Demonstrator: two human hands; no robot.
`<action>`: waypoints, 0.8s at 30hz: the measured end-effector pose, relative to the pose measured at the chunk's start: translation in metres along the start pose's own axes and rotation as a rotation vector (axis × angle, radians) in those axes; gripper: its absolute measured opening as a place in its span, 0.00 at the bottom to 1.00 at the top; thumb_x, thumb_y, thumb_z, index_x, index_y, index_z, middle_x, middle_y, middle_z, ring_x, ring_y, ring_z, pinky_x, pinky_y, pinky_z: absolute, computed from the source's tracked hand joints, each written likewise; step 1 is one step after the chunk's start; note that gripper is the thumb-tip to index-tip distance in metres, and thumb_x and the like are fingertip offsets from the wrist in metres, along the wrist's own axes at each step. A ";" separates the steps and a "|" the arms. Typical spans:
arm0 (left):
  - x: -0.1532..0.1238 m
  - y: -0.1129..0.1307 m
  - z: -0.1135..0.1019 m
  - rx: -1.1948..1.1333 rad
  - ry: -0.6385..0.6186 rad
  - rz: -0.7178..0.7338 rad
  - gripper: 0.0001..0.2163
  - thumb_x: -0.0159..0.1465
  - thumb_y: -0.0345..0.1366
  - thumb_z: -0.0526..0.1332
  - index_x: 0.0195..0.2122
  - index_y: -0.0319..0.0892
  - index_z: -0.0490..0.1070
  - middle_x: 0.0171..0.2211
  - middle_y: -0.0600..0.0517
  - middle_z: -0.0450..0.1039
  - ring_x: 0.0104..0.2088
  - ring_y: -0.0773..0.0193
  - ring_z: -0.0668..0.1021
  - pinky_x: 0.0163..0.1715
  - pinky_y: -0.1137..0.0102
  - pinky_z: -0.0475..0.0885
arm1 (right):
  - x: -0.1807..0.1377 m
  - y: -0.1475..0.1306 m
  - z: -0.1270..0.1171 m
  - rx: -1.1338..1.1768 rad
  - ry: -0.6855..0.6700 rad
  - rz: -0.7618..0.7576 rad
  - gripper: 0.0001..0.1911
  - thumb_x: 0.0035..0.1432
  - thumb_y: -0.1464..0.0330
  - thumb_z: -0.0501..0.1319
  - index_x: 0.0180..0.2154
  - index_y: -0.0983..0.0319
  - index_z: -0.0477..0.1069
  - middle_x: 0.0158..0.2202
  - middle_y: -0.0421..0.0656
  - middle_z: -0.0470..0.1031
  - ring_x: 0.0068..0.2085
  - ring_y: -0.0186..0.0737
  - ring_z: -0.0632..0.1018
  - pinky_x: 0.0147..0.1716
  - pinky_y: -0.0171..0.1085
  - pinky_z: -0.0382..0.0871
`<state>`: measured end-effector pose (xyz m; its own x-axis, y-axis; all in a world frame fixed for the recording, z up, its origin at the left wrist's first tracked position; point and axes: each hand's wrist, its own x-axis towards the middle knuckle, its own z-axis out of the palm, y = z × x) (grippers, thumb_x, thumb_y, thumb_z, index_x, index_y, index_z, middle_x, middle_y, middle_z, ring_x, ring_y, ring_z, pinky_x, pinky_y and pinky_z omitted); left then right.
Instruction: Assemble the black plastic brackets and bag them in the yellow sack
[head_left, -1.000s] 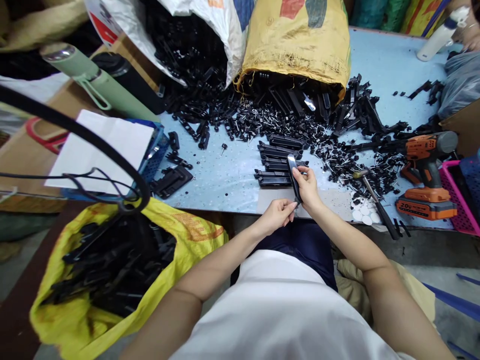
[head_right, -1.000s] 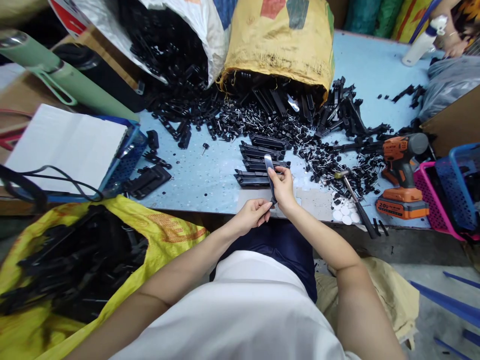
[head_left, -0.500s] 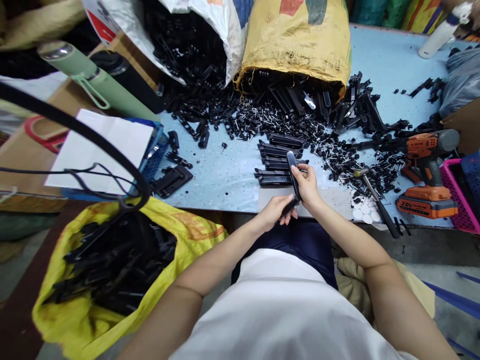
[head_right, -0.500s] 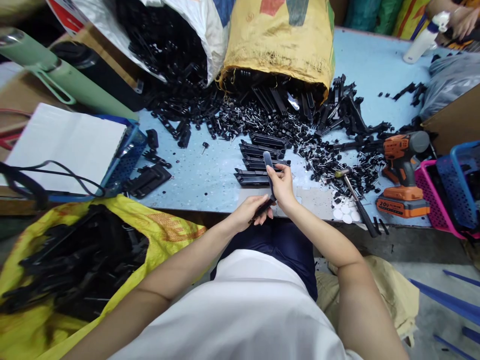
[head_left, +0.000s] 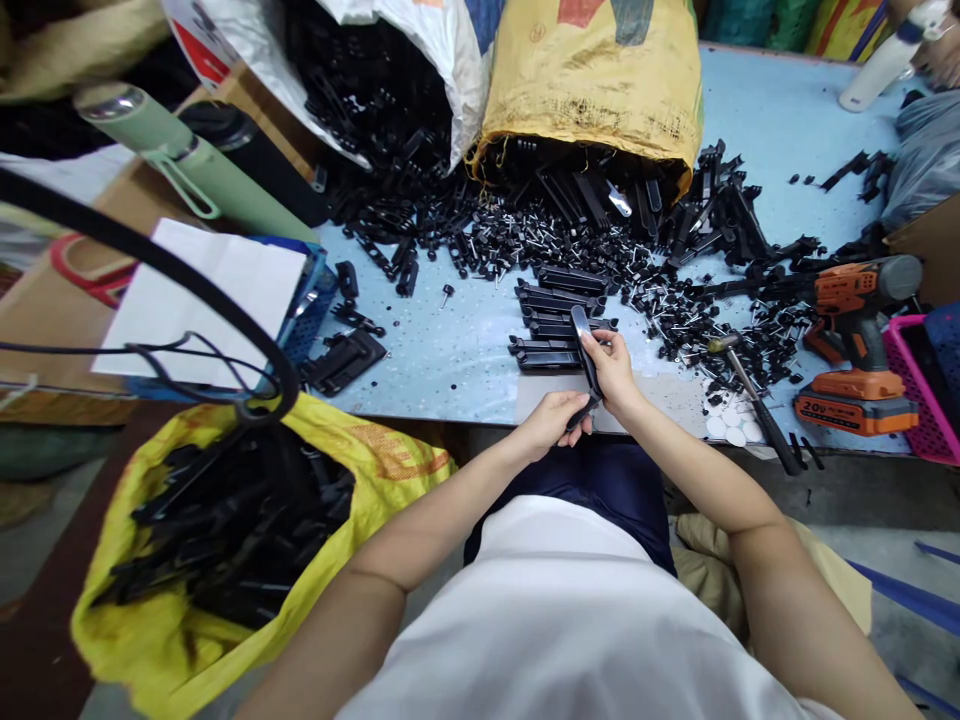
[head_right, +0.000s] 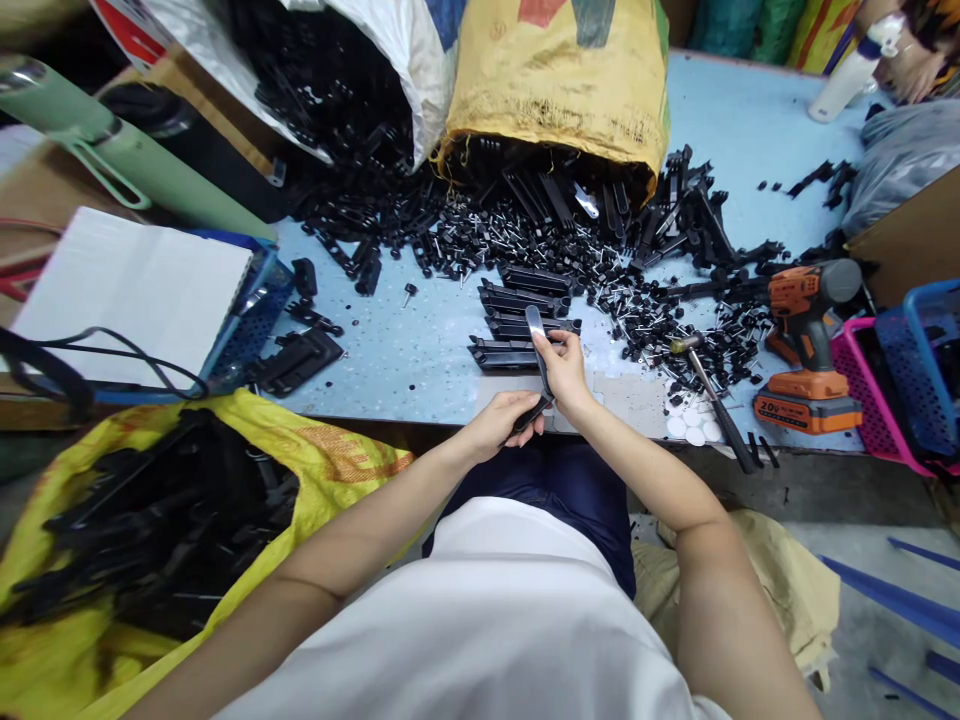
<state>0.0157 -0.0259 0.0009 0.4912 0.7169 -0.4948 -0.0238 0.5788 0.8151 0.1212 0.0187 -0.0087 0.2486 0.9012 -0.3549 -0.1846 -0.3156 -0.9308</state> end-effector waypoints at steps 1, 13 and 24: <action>0.000 0.001 0.001 -0.057 -0.017 -0.033 0.14 0.63 0.41 0.52 0.26 0.36 0.65 0.16 0.55 0.67 0.09 0.76 0.62 0.08 0.79 0.50 | 0.000 -0.001 0.000 -0.011 -0.013 0.015 0.23 0.41 0.54 0.64 0.34 0.60 0.62 0.21 0.32 0.62 0.23 0.29 0.66 0.22 0.30 0.58; -0.005 -0.005 0.026 -0.443 0.236 0.181 0.14 0.62 0.47 0.55 0.36 0.38 0.65 0.23 0.55 0.68 0.19 0.72 0.72 0.17 0.78 0.64 | -0.030 -0.011 -0.049 -0.292 -0.272 -0.212 0.21 0.46 0.53 0.61 0.37 0.60 0.72 0.36 0.42 0.73 0.35 0.36 0.73 0.34 0.37 0.68; 0.016 -0.037 0.028 0.200 0.143 0.215 0.12 0.64 0.39 0.52 0.37 0.38 0.70 0.30 0.48 0.73 0.28 0.65 0.75 0.30 0.69 0.70 | -0.035 0.025 -0.097 -0.932 -0.270 -0.527 0.15 0.54 0.66 0.56 0.44 0.59 0.72 0.34 0.45 0.73 0.37 0.41 0.73 0.38 0.40 0.67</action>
<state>0.0487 -0.0470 -0.0285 0.3658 0.8700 -0.3304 0.0645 0.3305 0.9416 0.1998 -0.0492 -0.0285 -0.1515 0.9880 0.0313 0.7008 0.1297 -0.7015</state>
